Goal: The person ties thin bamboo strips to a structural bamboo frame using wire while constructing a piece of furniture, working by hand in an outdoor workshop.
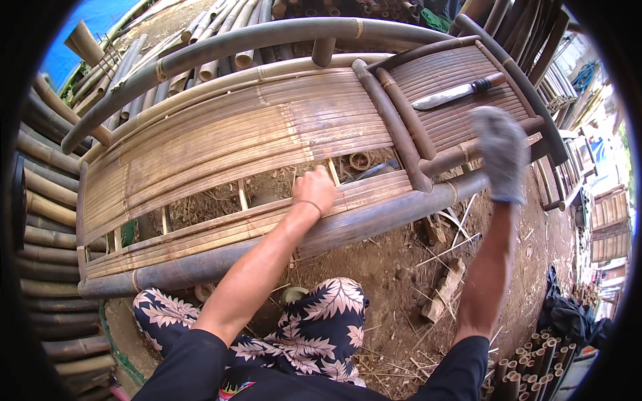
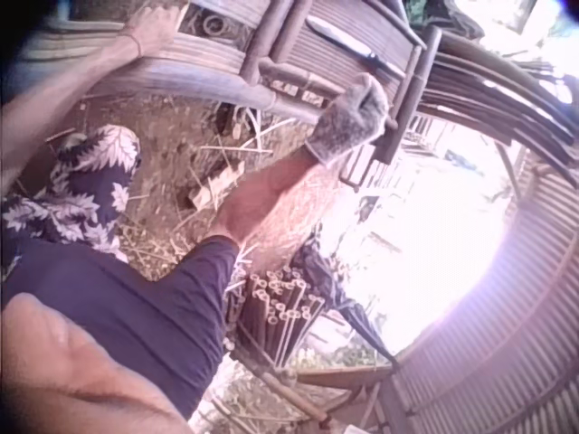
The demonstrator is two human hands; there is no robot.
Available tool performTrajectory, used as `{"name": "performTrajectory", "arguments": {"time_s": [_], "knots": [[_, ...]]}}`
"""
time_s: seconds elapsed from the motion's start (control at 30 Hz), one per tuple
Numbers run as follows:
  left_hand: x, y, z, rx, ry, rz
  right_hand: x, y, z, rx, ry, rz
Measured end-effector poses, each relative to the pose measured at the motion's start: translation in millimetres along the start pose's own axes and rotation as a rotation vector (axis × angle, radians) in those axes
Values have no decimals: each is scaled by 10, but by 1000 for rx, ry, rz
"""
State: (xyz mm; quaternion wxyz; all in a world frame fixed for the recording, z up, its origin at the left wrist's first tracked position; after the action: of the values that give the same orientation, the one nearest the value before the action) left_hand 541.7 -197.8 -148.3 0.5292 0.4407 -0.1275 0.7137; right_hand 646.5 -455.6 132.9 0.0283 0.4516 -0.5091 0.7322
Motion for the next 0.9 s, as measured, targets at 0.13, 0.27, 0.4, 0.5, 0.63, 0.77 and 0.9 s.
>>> {"name": "performTrajectory", "arguments": {"time_s": [0.13, 0.27, 0.4, 0.5, 0.63, 0.77, 0.9], "knots": [[-91, -363, -220, -92, -98, -268, -1971, 641, -1194, 350, 162, -845], [-358, -544, -66, -137, 126, -321, -3184, 1557, -1765, 607, -486, -1208], [-323, -476, -53, -117, 186, -297, -3165, 1577, -1537, 397, -919, -1279], [-82, -314, -338, 12, 474, -227, -2620, 1201, -1672, 262, -661, -1057], [166, -85, -160, -275, 985, -408, -1822, 1015, -1799, 171, -920, -696], [177, -31, -100, -343, 952, -448, -1370, 1164, -1495, -460, -1311, -749], [84, -104, -256, -119, 666, -261, -180, 1457, 6, -816, -1561, -107]]}}
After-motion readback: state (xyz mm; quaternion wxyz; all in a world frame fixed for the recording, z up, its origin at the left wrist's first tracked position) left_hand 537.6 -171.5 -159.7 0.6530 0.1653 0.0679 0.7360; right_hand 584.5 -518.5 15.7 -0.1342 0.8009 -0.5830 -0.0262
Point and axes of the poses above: each hand's wrist, its own y-axis away from the middle knuckle, its own x-axis out of the back of the hand, z = x × y, the point moved 9 cm from there along -y, towards the middle knuckle, and after that the axes turned 3 degrees about x, right-handed, at the moved point
